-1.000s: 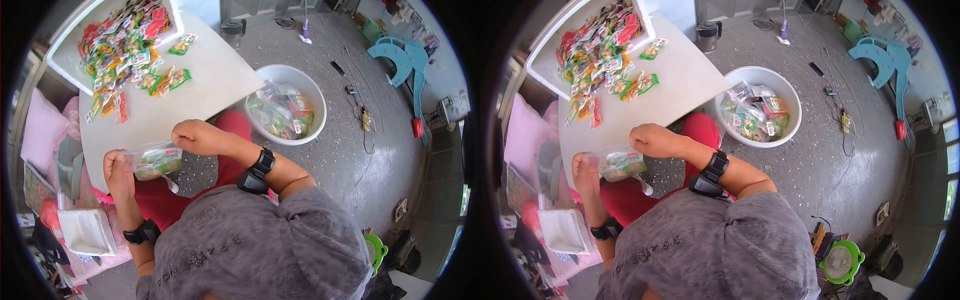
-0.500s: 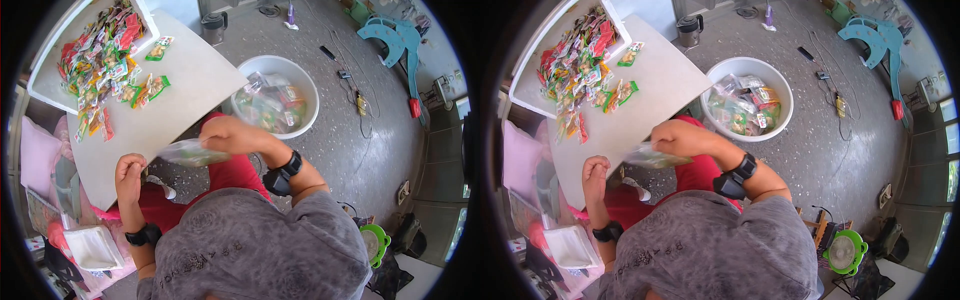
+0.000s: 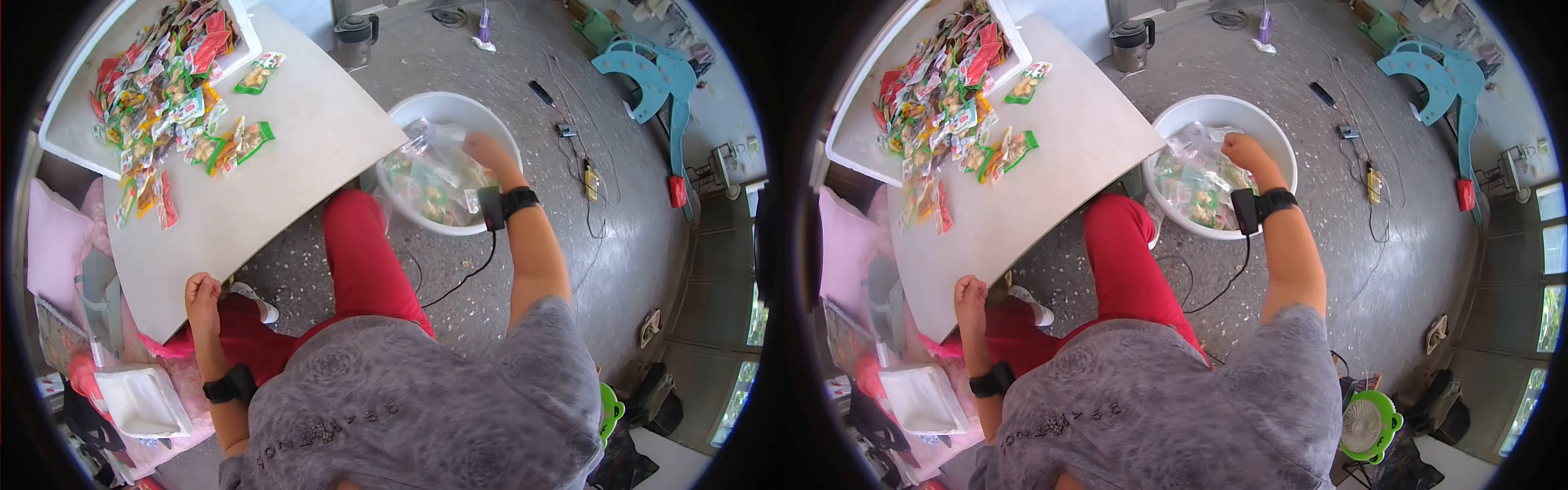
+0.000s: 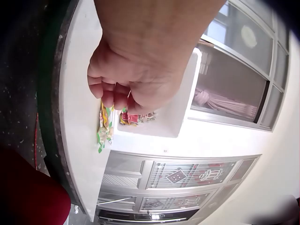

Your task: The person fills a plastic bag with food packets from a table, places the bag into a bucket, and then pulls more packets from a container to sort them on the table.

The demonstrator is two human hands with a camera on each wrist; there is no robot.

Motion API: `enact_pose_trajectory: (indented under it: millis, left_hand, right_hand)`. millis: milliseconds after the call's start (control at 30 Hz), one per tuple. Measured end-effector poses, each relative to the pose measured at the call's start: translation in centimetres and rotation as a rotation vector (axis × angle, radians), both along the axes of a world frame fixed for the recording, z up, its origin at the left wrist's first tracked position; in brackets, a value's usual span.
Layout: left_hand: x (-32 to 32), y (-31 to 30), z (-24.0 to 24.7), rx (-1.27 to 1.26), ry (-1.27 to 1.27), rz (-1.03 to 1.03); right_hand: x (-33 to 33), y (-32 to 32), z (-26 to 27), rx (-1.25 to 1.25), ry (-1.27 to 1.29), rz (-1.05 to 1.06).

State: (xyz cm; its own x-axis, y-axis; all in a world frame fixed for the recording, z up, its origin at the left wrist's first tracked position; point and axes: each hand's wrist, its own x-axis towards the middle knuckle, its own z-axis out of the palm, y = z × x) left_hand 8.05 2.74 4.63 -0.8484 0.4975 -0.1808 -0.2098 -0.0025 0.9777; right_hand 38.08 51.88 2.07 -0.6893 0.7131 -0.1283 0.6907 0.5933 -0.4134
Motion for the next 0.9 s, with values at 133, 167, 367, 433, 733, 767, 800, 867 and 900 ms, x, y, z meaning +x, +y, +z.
enact_pose_trajectory:
  millis: [133, 167, 367, 433, 733, 767, 800, 867, 900]
  left_hand:
    - [-0.2, -1.6, -0.9, -0.082, -0.011, 0.079]
    - [-0.3, -2.1, -1.0, -0.096, -0.004, 0.086]
    - [-0.5, -4.6, -1.3, -0.134, -0.034, 0.205]
    - [-0.9, -5.4, -1.2, -0.148, -0.06, 0.226]
    - [-2.1, -8.6, -1.6, -0.12, 0.004, 0.376]
    - [-2.3, -9.4, -1.9, -0.124, 0.035, 0.381]
    - [-2.4, -10.1, -2.0, -0.129, 0.065, 0.379]
    - [-2.7, -11.4, -2.2, -0.177, 0.107, 0.408]
    - [-2.8, -12.2, -2.3, -0.199, 0.12, 0.444]
  right_hand:
    - [-2.7, 3.8, -6.4, 0.294, -0.106, -0.087]
    - [-3.9, 3.7, -6.9, 0.319, -0.124, -0.128]
    - [-7.4, -2.8, -13.6, 0.14, -0.275, 0.016]
    - [-6.9, -5.1, -16.9, 0.061, -0.177, 0.063]
    - [-3.0, -7.6, -18.0, -0.023, 0.55, -0.211]
    - [-3.2, -7.3, -17.1, -0.115, 0.63, -0.267]
    - [-4.1, -8.0, -14.6, -0.222, 0.678, -0.305]
    - [-5.8, -10.7, -8.5, -0.443, 0.723, -0.384]
    - [-6.8, -11.7, -6.8, -0.404, 0.756, -0.335]
